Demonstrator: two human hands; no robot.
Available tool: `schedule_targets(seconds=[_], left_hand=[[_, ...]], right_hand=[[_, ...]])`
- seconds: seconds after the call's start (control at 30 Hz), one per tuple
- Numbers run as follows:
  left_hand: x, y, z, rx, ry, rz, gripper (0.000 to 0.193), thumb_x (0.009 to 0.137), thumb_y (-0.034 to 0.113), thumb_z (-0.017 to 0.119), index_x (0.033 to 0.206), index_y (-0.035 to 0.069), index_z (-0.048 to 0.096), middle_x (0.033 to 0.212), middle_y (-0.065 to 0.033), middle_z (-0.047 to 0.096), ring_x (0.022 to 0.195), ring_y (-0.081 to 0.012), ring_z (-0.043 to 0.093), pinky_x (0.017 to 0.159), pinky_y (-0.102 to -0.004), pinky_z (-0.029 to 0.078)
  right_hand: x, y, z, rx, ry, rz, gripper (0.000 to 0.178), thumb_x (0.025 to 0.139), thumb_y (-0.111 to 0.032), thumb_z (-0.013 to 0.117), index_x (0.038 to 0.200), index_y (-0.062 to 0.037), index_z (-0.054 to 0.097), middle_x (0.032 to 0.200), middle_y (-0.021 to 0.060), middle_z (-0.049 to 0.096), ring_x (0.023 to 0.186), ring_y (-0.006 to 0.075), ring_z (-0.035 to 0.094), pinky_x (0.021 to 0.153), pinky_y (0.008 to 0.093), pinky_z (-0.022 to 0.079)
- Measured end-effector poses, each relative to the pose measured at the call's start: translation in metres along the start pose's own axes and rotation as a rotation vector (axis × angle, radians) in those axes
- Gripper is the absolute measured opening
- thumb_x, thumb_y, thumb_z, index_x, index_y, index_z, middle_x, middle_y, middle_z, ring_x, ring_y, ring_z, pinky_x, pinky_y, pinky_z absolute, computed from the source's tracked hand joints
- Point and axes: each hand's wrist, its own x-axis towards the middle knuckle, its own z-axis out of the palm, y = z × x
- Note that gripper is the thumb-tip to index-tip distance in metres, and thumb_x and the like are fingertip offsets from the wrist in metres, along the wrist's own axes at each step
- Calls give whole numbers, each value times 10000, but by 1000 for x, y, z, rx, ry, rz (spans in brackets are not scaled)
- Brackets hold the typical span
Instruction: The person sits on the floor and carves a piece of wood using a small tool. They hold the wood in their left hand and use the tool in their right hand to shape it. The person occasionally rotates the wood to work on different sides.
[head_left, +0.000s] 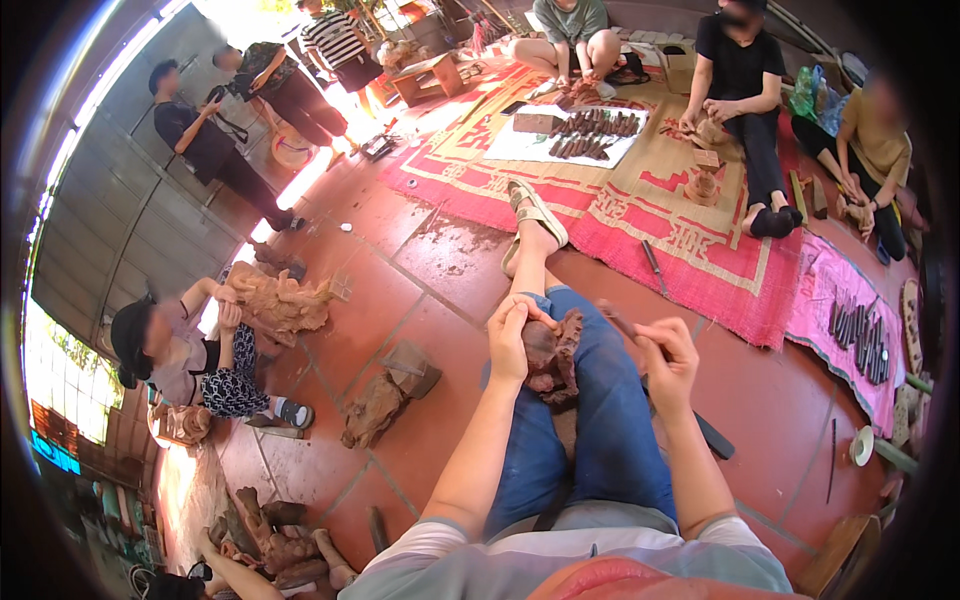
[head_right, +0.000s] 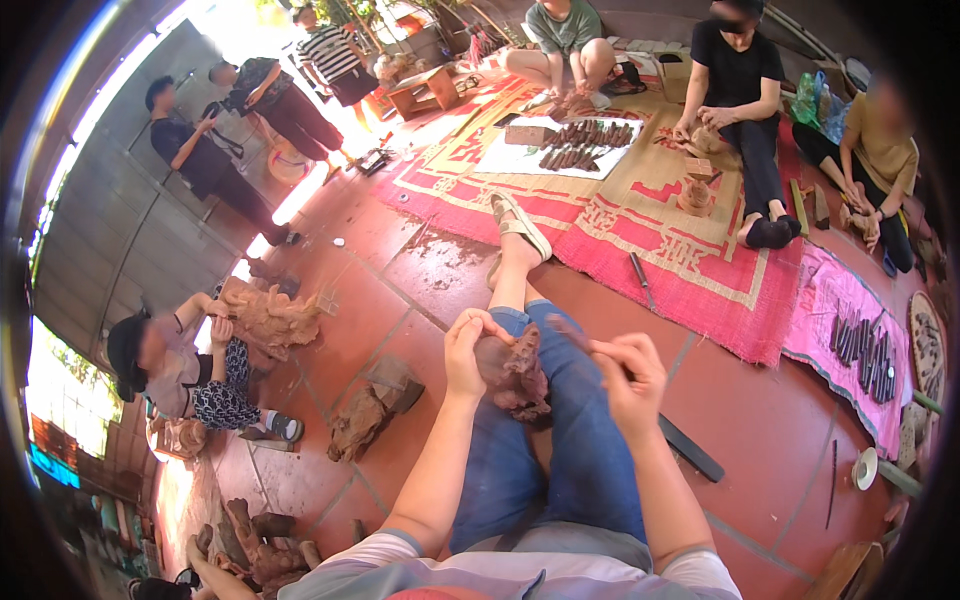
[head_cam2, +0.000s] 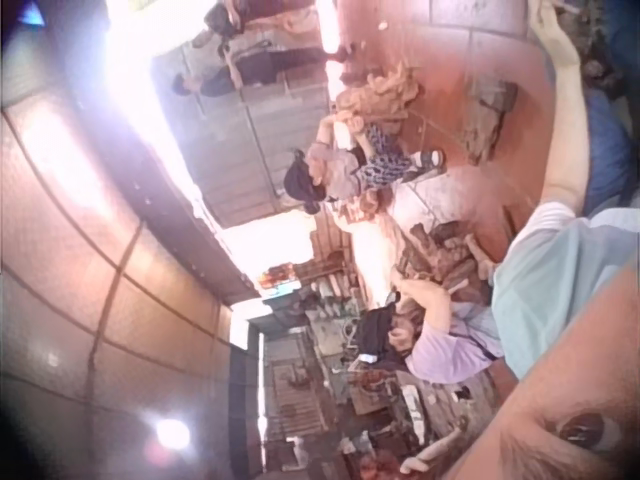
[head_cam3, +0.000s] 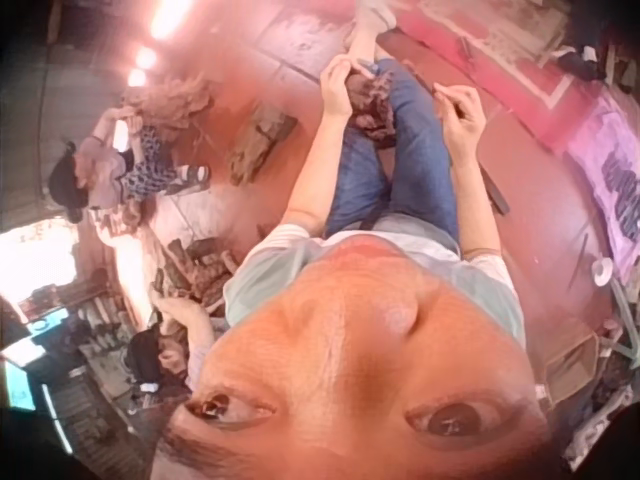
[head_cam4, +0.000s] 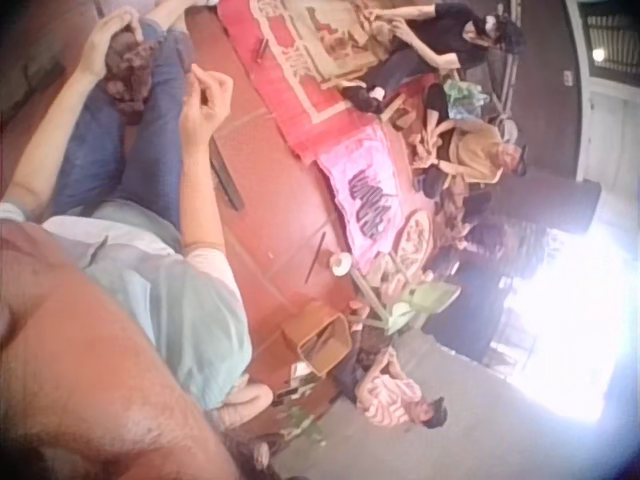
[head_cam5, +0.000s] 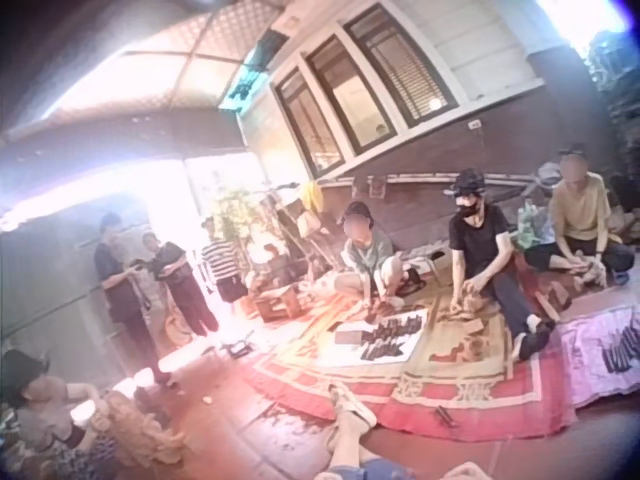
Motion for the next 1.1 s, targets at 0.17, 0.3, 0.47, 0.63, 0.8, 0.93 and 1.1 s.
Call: schedule_targets(seconds=[0.17,0.3,0.47,0.63,0.8,0.93,1.1], left_hand=[[2,-6,-1,93,46,79,211,887,169,422,770,22,517,698,-92,576,662,-168,569,687,-273,451],[3,-4,1,0,8,8,210,891,170,419,775,23,513,702,-108,587,657,-175,568,682,-277,457],[6,0,2,-16,-22,35,205,895,168,413,775,24,496,706,-117,587,656,-174,568,676,-274,464],[-1,-2,1,28,2,33,212,893,174,408,773,20,492,708,-122,583,663,-172,570,669,-279,468],[2,-2,-2,30,-17,18,213,894,169,382,784,21,489,705,-122,578,659,-181,570,665,-285,469],[3,-1,-5,2,-9,13,212,897,168,372,795,24,489,703,-119,580,648,-183,563,654,-286,463],[0,4,3,65,35,15,219,899,150,377,773,14,492,691,-102,560,660,-167,563,680,-277,459]], right_hand=[[20,-24,52,-148,-205,-257,164,761,40,662,899,-43,695,804,18,517,632,73,485,530,203,391],[-5,20,25,8,-142,-109,144,780,27,654,896,-48,697,818,14,527,608,66,497,499,191,387],[-19,36,-15,-66,-16,31,123,794,32,632,891,-19,688,816,33,528,595,63,491,476,191,373],[30,-27,40,-211,-183,-389,165,751,9,677,905,-47,689,804,42,543,670,120,523,554,242,414],[-10,47,-9,-226,-117,-81,175,762,-10,674,925,-68,696,796,36,549,699,120,542,578,236,423],[-4,31,-18,-155,-20,54,162,773,-19,665,923,-71,698,799,38,554,706,123,553,582,231,429],[23,-8,33,-120,-230,-273,141,783,-1,653,906,-54,698,822,47,560,693,97,538,569,222,416]])
